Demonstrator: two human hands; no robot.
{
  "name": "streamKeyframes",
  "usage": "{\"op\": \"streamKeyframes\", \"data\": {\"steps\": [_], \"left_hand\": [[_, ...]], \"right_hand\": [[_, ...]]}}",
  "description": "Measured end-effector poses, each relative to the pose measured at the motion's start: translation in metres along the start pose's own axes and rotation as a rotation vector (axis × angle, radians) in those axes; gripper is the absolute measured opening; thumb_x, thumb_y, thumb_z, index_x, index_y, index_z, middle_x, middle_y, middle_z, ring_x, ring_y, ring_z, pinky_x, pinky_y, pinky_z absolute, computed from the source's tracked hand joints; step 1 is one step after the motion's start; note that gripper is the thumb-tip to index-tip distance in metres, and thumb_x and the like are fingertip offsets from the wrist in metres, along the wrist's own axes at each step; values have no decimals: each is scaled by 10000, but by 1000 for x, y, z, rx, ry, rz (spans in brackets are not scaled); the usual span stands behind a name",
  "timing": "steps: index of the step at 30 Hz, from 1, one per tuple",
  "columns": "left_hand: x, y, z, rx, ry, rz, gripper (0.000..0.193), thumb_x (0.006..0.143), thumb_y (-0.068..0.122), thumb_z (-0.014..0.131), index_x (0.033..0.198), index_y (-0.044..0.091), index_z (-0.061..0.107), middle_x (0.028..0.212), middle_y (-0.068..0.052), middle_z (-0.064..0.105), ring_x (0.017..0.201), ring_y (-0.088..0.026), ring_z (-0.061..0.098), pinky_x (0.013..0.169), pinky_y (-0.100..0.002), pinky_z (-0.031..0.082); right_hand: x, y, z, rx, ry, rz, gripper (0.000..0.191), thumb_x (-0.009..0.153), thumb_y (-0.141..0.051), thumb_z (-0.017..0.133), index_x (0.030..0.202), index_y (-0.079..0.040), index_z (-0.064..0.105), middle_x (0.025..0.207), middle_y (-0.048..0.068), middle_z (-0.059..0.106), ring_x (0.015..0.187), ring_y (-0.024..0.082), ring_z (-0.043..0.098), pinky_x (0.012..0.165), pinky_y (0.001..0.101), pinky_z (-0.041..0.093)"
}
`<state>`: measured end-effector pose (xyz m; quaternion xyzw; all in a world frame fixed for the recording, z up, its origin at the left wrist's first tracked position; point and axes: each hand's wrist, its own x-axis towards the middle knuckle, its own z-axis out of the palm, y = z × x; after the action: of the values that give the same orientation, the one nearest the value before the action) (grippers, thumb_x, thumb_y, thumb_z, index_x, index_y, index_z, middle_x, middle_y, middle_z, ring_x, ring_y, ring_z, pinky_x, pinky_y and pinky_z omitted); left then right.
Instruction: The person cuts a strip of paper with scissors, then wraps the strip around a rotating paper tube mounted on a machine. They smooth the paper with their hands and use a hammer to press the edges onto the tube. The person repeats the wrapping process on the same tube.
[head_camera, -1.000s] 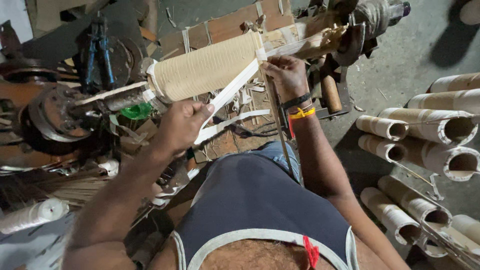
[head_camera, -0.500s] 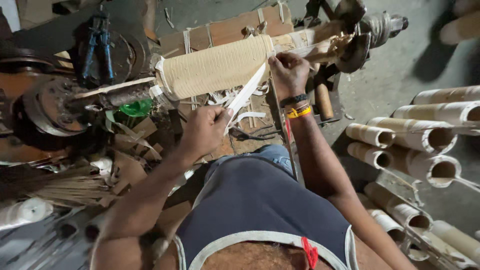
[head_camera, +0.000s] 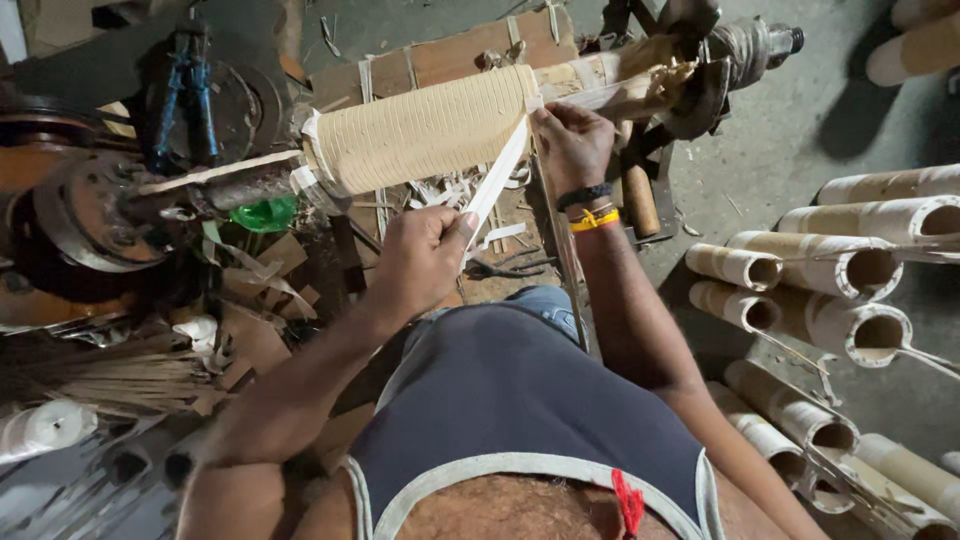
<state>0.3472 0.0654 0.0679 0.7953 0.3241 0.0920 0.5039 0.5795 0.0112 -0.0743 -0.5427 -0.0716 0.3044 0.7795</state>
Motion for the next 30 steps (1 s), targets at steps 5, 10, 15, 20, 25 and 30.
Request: {"op": "streamKeyframes", "data": {"steps": [5, 10, 15, 20, 25, 30], "left_hand": [[2, -1, -1, 11, -12, -41, 284, 1011, 218, 629, 860, -2, 726, 582, -53, 647, 482, -72, 566, 451, -308, 445], [0, 4, 1, 39, -7, -79, 280, 1008, 207, 640, 853, -7, 735, 584, -64, 643, 457, -90, 529, 423, -321, 411], [-5, 16, 8, 58, 1, -39, 258, 1020, 177, 655, 866, -12, 739, 559, -51, 631, 458, -78, 542, 411, -276, 416], [-2, 31, 16, -8, -31, -2, 250, 1025, 157, 602, 853, 17, 718, 583, -29, 652, 435, -92, 595, 362, -282, 449], [1, 53, 43, 112, -68, 132, 309, 1054, 170, 566, 809, 13, 668, 603, -99, 648, 443, -183, 592, 382, -344, 456], [14, 70, 93, 204, -160, 128, 318, 1059, 197, 516, 856, 1, 663, 648, -175, 675, 475, -288, 657, 449, -405, 528]], "right_hand": [[-4, -5, -6, 19, -13, 56, 130, 882, 20, 771, 998, 76, 751, 872, 56, 754, 710, 93, 672, 630, 214, 525], [-12, -9, -16, -12, -31, 116, 147, 863, 10, 773, 999, 56, 742, 898, 55, 779, 748, 93, 713, 653, 199, 551], [-6, 7, -24, -101, -77, 81, 138, 899, -25, 793, 1008, 56, 768, 889, 57, 756, 714, 79, 648, 619, 191, 474], [-4, 13, -38, -169, -63, 90, 203, 877, -55, 762, 1064, 24, 755, 918, 19, 750, 735, 70, 629, 650, 209, 478], [-27, -1, -43, -368, -297, -103, 326, 891, -108, 853, 1146, 37, 710, 966, -5, 661, 833, 62, 579, 726, 247, 500], [-50, -22, -18, -963, -118, -424, 426, 744, -271, 969, 909, 4, 689, 725, 99, 671, 642, 146, 594, 588, 308, 498]]}}
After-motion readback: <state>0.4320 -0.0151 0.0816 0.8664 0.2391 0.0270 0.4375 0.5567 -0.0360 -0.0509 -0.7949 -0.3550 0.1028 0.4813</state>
